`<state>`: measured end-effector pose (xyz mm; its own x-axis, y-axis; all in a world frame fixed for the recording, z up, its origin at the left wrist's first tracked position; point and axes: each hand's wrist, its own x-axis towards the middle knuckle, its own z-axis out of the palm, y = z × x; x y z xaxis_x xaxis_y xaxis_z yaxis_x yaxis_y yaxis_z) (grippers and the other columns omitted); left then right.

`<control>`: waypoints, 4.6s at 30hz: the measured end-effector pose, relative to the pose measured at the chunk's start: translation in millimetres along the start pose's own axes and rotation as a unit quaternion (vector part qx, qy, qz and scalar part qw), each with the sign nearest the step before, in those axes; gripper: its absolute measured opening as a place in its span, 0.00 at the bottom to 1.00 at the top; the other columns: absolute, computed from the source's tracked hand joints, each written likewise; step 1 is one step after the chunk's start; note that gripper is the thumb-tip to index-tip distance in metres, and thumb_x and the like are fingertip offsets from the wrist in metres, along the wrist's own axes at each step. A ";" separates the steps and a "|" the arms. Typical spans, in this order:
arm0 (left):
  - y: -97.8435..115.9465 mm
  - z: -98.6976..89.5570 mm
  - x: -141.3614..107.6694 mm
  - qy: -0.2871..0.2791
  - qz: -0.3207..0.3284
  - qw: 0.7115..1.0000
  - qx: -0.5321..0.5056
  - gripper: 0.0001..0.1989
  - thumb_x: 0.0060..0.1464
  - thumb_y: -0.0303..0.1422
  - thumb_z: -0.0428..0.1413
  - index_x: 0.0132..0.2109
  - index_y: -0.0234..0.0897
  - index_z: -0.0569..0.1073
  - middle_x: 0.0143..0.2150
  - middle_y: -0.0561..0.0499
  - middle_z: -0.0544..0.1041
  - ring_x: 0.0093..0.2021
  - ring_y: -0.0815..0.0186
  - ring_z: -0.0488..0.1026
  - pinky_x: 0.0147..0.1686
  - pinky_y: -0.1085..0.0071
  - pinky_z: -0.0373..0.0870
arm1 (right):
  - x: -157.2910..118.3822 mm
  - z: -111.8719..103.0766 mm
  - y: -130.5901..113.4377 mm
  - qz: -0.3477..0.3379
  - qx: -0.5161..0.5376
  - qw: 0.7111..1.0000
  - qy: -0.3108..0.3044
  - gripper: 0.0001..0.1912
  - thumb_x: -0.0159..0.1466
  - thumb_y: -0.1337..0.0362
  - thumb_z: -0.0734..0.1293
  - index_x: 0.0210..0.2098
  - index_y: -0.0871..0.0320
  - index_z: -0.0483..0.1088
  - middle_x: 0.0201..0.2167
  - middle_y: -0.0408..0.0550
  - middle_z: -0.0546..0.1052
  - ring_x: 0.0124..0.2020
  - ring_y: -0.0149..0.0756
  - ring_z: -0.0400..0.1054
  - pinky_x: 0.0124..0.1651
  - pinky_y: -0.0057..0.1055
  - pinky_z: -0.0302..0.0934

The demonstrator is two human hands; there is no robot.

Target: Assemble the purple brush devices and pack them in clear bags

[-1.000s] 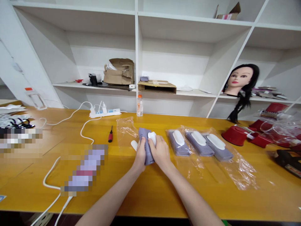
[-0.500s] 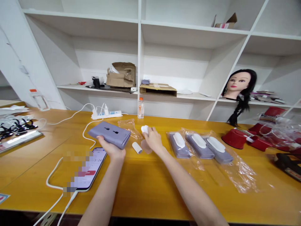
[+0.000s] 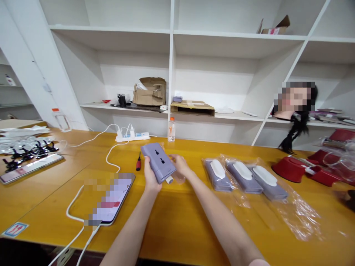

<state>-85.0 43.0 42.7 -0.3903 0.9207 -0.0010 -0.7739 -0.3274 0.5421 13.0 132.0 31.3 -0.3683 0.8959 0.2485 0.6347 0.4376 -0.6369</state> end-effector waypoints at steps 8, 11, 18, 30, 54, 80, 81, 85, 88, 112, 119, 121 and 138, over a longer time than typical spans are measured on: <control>-23.0 6.1 -22.3 -0.095 -0.156 0.979 0.090 0.26 0.51 0.48 0.47 0.48 0.31 0.69 0.41 0.39 0.77 0.41 0.54 0.74 0.43 0.57 0.68 | -78.2 -46.3 2.1 0.065 0.222 0.973 -0.009 0.19 0.60 0.51 0.54 0.44 0.55 0.64 0.37 0.48 0.74 0.35 0.35 0.69 0.33 0.31 0.62; -32.6 6.6 -28.9 -0.111 -0.187 0.970 0.106 0.27 0.53 0.48 0.46 0.47 0.29 0.70 0.42 0.38 0.77 0.41 0.54 0.74 0.44 0.58 0.68 | -108.1 -50.7 2.6 0.124 0.398 0.905 -0.082 0.22 0.53 0.53 0.64 0.45 0.52 0.61 0.38 0.46 0.73 0.34 0.34 0.69 0.31 0.30 0.63; -39.7 5.3 -34.9 -0.173 -0.195 0.962 0.077 0.29 0.54 0.49 0.41 0.48 0.29 0.71 0.46 0.39 0.74 0.41 0.54 0.74 0.43 0.59 0.68 | -130.4 -47.7 7.6 0.168 0.542 0.797 -0.207 0.21 0.46 0.62 0.69 0.39 0.59 0.62 0.29 0.45 0.75 0.23 0.33 0.71 0.30 0.29 0.60; -44.2 3.4 -45.3 -0.212 -0.177 0.960 0.040 0.30 0.50 0.51 0.45 0.48 0.31 0.71 0.47 0.40 0.74 0.36 0.57 0.74 0.35 0.62 0.70 | -139.3 -38.7 4.7 0.185 0.557 0.789 -0.182 0.17 0.42 0.67 0.70 0.33 0.60 0.68 0.27 0.45 0.76 0.26 0.34 0.71 0.30 0.27 0.58; -36.6 9.6 -52.6 -0.179 -0.078 0.970 0.146 0.25 0.43 0.35 0.59 0.49 0.32 0.67 0.44 0.38 0.76 0.40 0.51 0.74 0.37 0.59 0.72 | -143.0 -37.4 -4.7 0.146 0.519 0.838 -0.083 0.17 0.36 0.70 0.74 0.28 0.59 0.73 0.24 0.41 0.76 0.26 0.31 0.67 0.33 0.29 0.59; -27.2 14.5 -36.0 -0.056 -0.288 0.947 0.134 0.21 0.49 0.44 0.53 0.37 0.26 0.72 0.32 0.38 0.78 0.32 0.55 0.76 0.34 0.61 0.73 | -144.9 -29.3 -0.3 0.148 0.531 0.830 -0.085 0.19 0.37 0.72 0.73 0.30 0.59 0.71 0.26 0.40 0.74 0.27 0.30 0.64 0.33 0.27 0.58; -27.5 14.0 -35.5 -0.053 -0.288 0.947 0.133 0.21 0.48 0.44 0.53 0.37 0.27 0.72 0.32 0.38 0.78 0.32 0.55 0.76 0.34 0.61 0.73 | -144.9 -29.2 -0.3 0.151 0.533 0.828 -0.086 0.20 0.36 0.72 0.73 0.31 0.59 0.71 0.26 0.40 0.74 0.27 0.30 0.64 0.33 0.27 0.58; -28.2 12.5 -34.3 -0.056 -0.290 0.947 0.123 0.20 0.49 0.44 0.53 0.37 0.27 0.72 0.32 0.38 0.78 0.33 0.55 0.76 0.34 0.61 0.73 | -144.8 -28.6 -1.1 0.143 0.538 0.826 -0.088 0.19 0.37 0.72 0.73 0.30 0.60 0.70 0.25 0.40 0.74 0.27 0.29 0.65 0.33 0.27 0.58; -28.0 12.2 -33.9 -0.062 -0.295 0.945 0.124 0.20 0.49 0.43 0.53 0.37 0.27 0.72 0.33 0.38 0.78 0.34 0.55 0.76 0.36 0.61 0.73 | -144.1 -28.5 -1.8 0.142 0.538 0.825 -0.100 0.18 0.38 0.69 0.74 0.29 0.61 0.70 0.24 0.41 0.74 0.25 0.30 0.66 0.34 0.30 0.60; -45.7 2.7 -40.0 -0.104 -0.113 0.978 0.143 0.20 0.42 0.39 0.58 0.40 0.29 0.69 0.34 0.44 0.76 0.36 0.57 0.74 0.38 0.61 0.70 | -139.6 -30.6 -8.5 0.103 0.200 0.973 -0.049 0.36 0.39 0.58 0.74 0.46 0.56 0.62 0.39 0.45 0.72 0.38 0.38 0.68 0.37 0.32 0.62; -38.6 4.1 -41.1 -0.143 -0.072 0.973 0.164 0.18 0.41 0.36 0.58 0.39 0.28 0.70 0.30 0.44 0.76 0.34 0.57 0.75 0.36 0.63 0.69 | -142.6 -37.2 -16.8 0.084 0.114 0.990 -0.003 0.40 0.37 0.61 0.74 0.50 0.56 0.60 0.42 0.48 0.72 0.41 0.41 0.67 0.38 0.33 0.60; -31.8 5.9 -35.3 -0.136 -0.062 0.979 0.140 0.17 0.41 0.37 0.56 0.38 0.29 0.70 0.30 0.45 0.76 0.34 0.57 0.75 0.35 0.64 0.70 | -145.0 -37.1 -14.5 0.088 0.161 0.983 -0.028 0.35 0.40 0.61 0.73 0.47 0.57 0.62 0.38 0.47 0.73 0.38 0.38 0.68 0.37 0.32 0.61; 15.2 -17.6 25.8 0.133 0.102 0.964 0.208 0.23 0.37 0.39 0.61 0.41 0.40 0.62 0.33 0.55 0.68 0.29 0.71 0.68 0.28 0.74 0.66 | -128.6 -42.2 31.4 0.143 0.127 0.977 0.094 0.35 0.43 0.51 0.70 0.48 0.60 0.63 0.45 0.52 0.69 0.46 0.43 0.64 0.48 0.36 0.56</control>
<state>-115.6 58.0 36.2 -0.6697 0.7413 -0.0451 -0.4225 -0.3304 0.8440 109.0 33.8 10.2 -0.0549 0.9874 0.1482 0.4951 0.1558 -0.8548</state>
